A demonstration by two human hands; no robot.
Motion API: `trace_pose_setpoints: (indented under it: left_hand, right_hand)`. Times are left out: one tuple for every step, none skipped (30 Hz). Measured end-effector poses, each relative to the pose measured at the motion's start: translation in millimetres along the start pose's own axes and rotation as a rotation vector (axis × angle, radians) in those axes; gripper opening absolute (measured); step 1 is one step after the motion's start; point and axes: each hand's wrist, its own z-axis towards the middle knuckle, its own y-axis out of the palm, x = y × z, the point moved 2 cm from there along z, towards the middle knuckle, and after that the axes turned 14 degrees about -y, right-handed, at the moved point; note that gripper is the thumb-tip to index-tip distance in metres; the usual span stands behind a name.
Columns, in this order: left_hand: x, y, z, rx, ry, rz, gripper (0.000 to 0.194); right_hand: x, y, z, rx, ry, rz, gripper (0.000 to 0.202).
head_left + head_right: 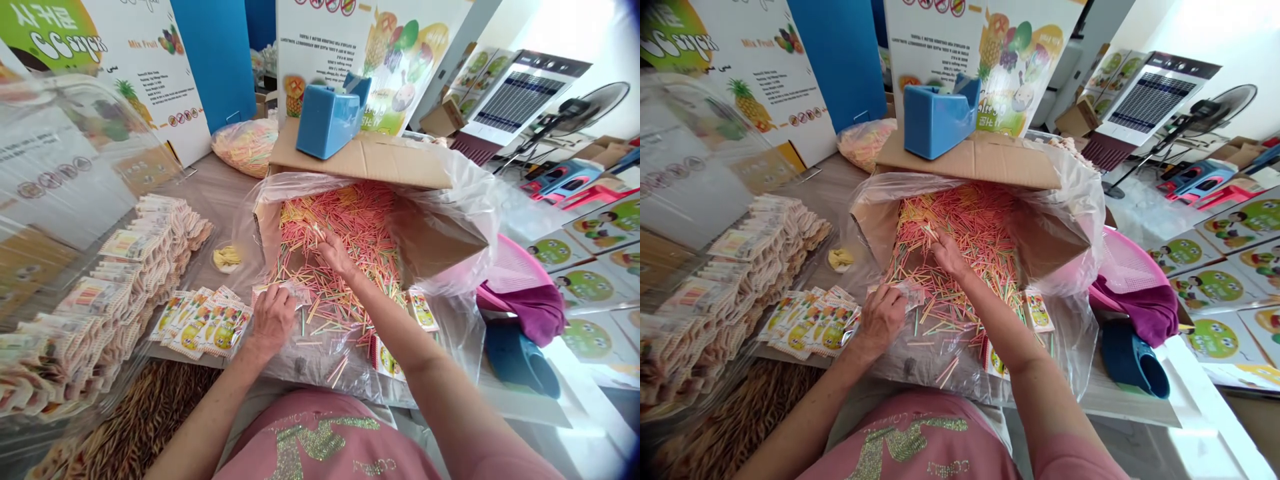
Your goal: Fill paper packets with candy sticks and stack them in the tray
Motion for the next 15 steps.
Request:
trace_pose_setpoints:
  left_hand:
    - [-2, 2.2, -3, 0.012, 0.009, -0.007, 0.022]
    - [-4, 4.5, -6, 0.017, 0.009, -0.020, 0.021]
    - [-6, 6.5, -9, 0.017, 0.007, -0.039, 0.021]
    - [-8, 8.0, -11, 0.014, 0.003, -0.060, 0.020]
    - [-10, 8.9, -12, 0.010, -0.005, -0.079, 0.021]
    - [-12, 9.5, -11, 0.004, -0.017, -0.094, 0.022]
    - [-14, 9.7, -9, 0.002, -0.033, -0.106, 0.024]
    - [-15, 9.7, -7, 0.002, -0.048, -0.117, 0.025]
    - [-17, 9.6, -4, 0.008, -0.059, -0.130, 0.025]
    - [-17, 9.5, -2, 0.019, -0.064, -0.144, 0.025]
    - [-17, 9.6, 0, 0.033, -0.061, -0.155, 0.025]
    - [-17, 9.8, 1, 0.045, -0.055, -0.159, 0.025]
    - [-15, 10.2, 0, 0.053, -0.046, -0.154, 0.024]
    - [-14, 10.7, -1, 0.056, -0.036, -0.139, 0.023]
    - [-12, 11.2, -3, 0.054, -0.027, -0.116, 0.021]
  right_hand:
    - [1, 2, 3, 0.046, 0.014, 0.102, 0.008]
    - [2, 6, 4, 0.068, 0.040, 0.186, 0.013]
    - [3, 11, 5, 0.076, 0.070, 0.250, 0.020]
    - [3, 17, 6, 0.079, 0.097, 0.296, 0.027]
    - [3, 21, 6, 0.087, 0.119, 0.328, 0.034]
    - [2, 25, 6, 0.110, 0.144, 0.351, 0.039]
    - [2, 27, 5, 0.139, 0.169, 0.369, 0.043]
    - [2, 28, 5, 0.164, 0.187, 0.384, 0.046]
    - [2, 29, 5, 0.170, 0.194, 0.389, 0.050]
    - [2, 29, 5, 0.151, 0.186, 0.374, 0.052]
    - [2, 30, 5, 0.101, 0.167, 0.328, 0.054]
    - [3, 31, 4, 0.016, 0.137, 0.246, 0.054]
    - [4, 33, 3, -0.086, 0.101, 0.128, 0.050]
    - [5, 36, 2, -0.191, 0.066, -0.014, 0.043]
    - [7, 38, 1, -0.284, 0.039, -0.155, 0.035]
